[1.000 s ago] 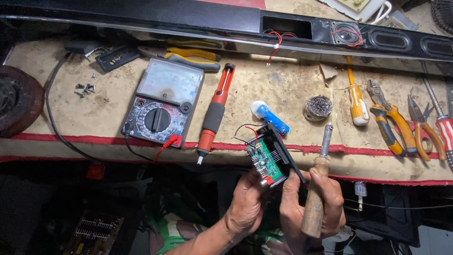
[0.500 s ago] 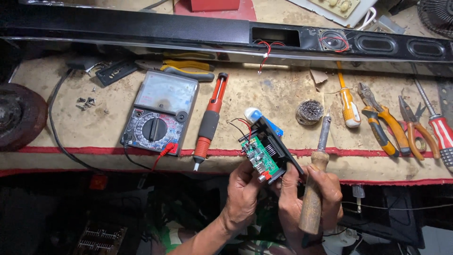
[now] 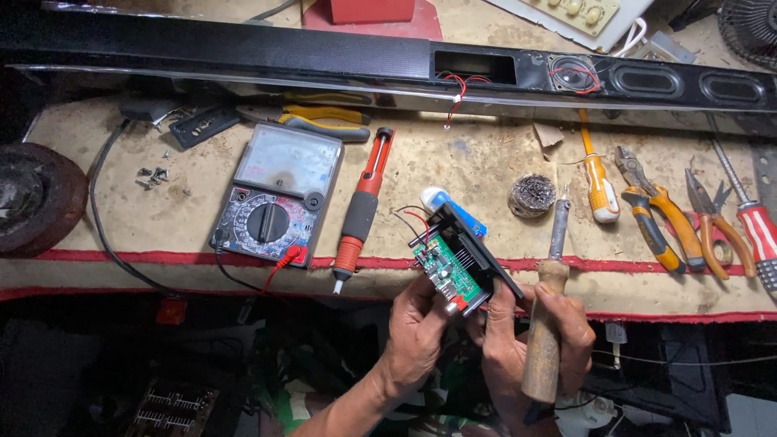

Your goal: Repairing a soundbar by soldering components on a circuit board and checking connections.

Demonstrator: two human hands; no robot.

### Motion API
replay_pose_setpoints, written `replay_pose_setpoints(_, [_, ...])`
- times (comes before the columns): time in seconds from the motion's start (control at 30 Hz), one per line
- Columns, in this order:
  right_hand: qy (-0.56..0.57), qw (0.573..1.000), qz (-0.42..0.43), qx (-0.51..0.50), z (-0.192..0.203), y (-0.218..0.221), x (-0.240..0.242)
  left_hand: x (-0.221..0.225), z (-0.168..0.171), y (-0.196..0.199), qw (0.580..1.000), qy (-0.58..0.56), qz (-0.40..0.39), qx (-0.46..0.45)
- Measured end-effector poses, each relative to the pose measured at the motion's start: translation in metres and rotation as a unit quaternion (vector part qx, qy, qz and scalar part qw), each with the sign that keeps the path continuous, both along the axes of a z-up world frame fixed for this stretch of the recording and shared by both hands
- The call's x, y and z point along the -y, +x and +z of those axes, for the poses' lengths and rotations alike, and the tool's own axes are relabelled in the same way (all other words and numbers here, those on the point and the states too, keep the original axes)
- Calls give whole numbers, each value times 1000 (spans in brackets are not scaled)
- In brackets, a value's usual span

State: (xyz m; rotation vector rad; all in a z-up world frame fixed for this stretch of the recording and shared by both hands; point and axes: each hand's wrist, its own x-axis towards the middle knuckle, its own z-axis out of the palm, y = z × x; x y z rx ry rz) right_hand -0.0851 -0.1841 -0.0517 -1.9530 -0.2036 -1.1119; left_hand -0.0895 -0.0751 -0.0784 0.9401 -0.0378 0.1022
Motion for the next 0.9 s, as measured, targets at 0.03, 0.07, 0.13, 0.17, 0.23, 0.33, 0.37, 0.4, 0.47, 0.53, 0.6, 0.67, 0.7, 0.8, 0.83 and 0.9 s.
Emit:
replay_pose_setpoints(0.03, [1, 1000, 2, 1, 3, 2, -2, -4, 11, 2, 1000, 1, 2, 1])
replay_pose_setpoints(0.07, [12, 1000, 2, -9, 6, 3, -4, -9, 21, 2, 991, 123, 31, 33])
replay_pose_setpoints(0.13, [24, 1000, 0, -19, 8, 6, -6, -14, 35, 5, 966, 244, 57, 65])
replay_pose_setpoints(0.17, [27, 999, -9, -26, 7, 8, -7, -15, 37, 7, 944, 304, 99, 86])
replay_pose_setpoints(0.23, [31, 999, -20, -31, 6, 11, -8, -17, 40, 9, 915, 363, 139, 109])
replay_pose_setpoints(0.33, [30, 999, -4, -41, 6, 13, -8, -20, 42, 8, 893, 410, 154, 103])
replay_pose_setpoints(0.37, [33, 999, -9, -39, 6, 13, -9, -21, 45, 8, 885, 425, 159, 110])
replay_pose_setpoints(0.4, [36, 999, -13, -35, 7, 14, -10, -22, 49, 8, 876, 438, 164, 118])
replay_pose_setpoints(0.47, [31, 999, -15, -40, 10, 14, -9, -23, 49, 10, 860, 460, 179, 131])
replay_pose_setpoints(0.53, [27, 999, -15, -44, 13, 14, -9, -24, 50, 11, 842, 482, 194, 146])
replay_pose_setpoints(0.6, [52, 997, -19, -57, 16, 15, -10, -24, 53, 10, 796, 534, 231, 168])
replay_pose_setpoints(0.67, [56, 997, -14, -58, 14, 12, -14, -27, 57, 6, 765, 569, 248, 170])
replay_pose_setpoints(0.7, [58, 996, -8, -60, 13, 11, -16, -29, 59, 5, 733, 603, 265, 169])
replay_pose_setpoints(0.8, [16, 999, 46, -13, 15, 12, -19, -34, 55, 0, 697, 631, 295, 171])
replay_pose_setpoints(0.83, [15, 999, 47, -13, 14, 11, -18, -34, 53, -2, 697, 631, 296, 170])
replay_pose_setpoints(0.9, [-1, 998, 54, -18, 14, 10, -18, -34, 50, -4, 708, 616, 301, 167])
